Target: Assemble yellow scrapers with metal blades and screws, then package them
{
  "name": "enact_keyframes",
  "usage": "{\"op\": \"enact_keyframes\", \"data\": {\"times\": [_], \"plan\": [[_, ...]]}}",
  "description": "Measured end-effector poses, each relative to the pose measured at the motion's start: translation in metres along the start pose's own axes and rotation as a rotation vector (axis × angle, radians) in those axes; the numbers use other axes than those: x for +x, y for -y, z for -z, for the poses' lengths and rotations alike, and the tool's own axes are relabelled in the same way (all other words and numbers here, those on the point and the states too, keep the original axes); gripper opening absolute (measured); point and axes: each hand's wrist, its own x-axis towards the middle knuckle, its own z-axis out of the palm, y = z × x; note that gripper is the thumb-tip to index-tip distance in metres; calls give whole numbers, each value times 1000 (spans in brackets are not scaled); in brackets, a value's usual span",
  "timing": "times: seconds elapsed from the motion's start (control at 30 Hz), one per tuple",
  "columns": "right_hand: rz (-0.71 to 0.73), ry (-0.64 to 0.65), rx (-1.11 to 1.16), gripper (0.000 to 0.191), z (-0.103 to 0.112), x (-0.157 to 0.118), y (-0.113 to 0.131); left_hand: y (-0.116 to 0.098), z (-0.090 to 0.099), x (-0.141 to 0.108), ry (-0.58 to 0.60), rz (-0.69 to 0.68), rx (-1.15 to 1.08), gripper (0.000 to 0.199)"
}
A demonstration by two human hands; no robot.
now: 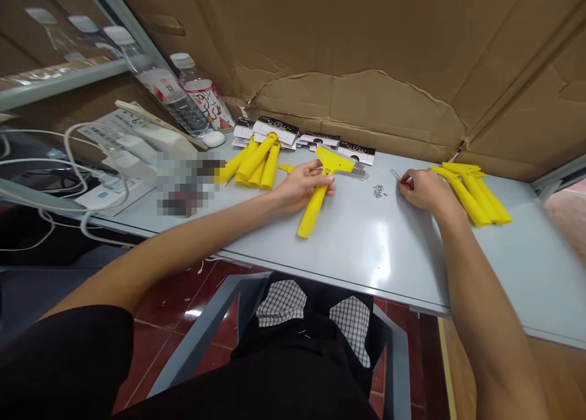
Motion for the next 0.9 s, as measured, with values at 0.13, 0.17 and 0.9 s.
{"op": "enact_keyframes", "data": {"times": [0.13,0.17,0.9], "plan": [[3,-12,11,38,1,-2,2,6,1,1,-16,-5,85,28],[-1,-13,13,38,2,-3,2,7,1,2,-34,-4,100,25],[131,-264,86,39,6,-15,23,13,-2,0,-154,49,132,10]]}}
